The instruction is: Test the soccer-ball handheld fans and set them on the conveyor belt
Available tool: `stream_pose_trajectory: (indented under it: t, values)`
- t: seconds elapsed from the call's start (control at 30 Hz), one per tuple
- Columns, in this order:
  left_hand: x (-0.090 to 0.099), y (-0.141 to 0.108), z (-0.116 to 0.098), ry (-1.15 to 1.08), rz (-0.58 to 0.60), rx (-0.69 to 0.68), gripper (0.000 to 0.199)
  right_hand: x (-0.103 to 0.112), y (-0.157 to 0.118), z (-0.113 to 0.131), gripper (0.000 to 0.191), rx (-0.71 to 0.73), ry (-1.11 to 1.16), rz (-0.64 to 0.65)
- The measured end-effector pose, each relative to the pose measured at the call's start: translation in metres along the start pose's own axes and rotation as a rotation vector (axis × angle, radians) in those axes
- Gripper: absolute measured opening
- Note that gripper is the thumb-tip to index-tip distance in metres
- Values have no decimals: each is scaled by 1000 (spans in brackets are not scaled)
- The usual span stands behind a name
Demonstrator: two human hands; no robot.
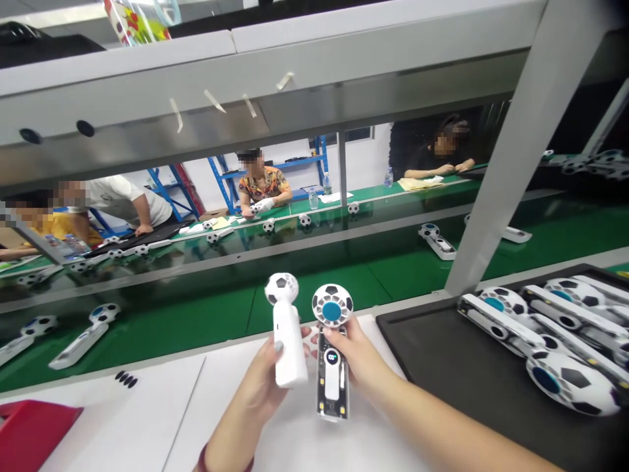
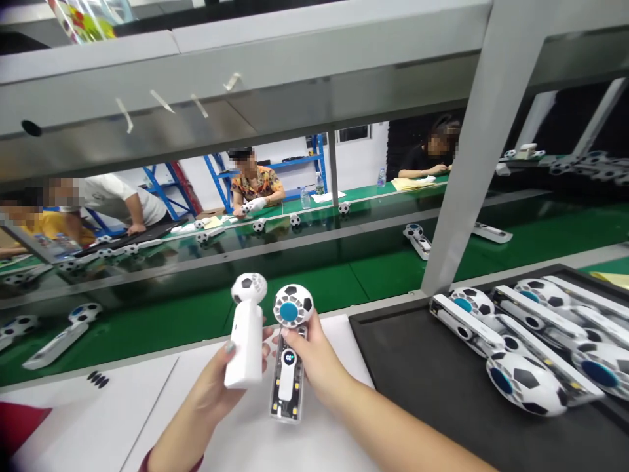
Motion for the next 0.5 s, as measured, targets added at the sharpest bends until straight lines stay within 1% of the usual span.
stream_pose_trajectory:
  t: [0.03,0.1,0.13,0.17,0.2,0.27,0.33,0.4,0.47,0.5]
  values:
    - [8,4,1,-19,-39,-37,53,4,1,-2,44,-22,2,-25]
    - [25,12,4,-17,-151,-85,52,13,4,-11,37,-132,51,-87]
    - [33,16,6,-13,-213,-86,52,17,4,-15,34,-191,86,-113]
    - [41,18,8,-15,-270,-73,50,20,5,-16,35,-231,125,-131]
    - [47,20,11,-21,-317,-52,48,22,5,-17,41,-253,156,-140]
    - [54,22,11,-26,-353,-41,42,26,5,-18,54,-291,154,-172]
    - [57,22,6,-21,-373,-87,45,30,2,-24,60,-372,75,-207]
    - [59,21,1,-20,-402,-112,47,27,-3,-34,55,-454,-9,-176]
    - [62,21,1,-42,-435,-83,47,20,-7,-41,45,-468,-49,-102]
    - [63,21,2,-55,-448,-54,49,18,-8,-44,43,-467,-69,-77]
Point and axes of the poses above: each hand's wrist, its own y-axis towards the middle knuckle, its own x-axis out of the back of the hand, z = x × y, the point moved 8 cm from there along y, towards the middle knuckle, and after that the axes turned 5 degrees about -z, right-handed, at the moved point
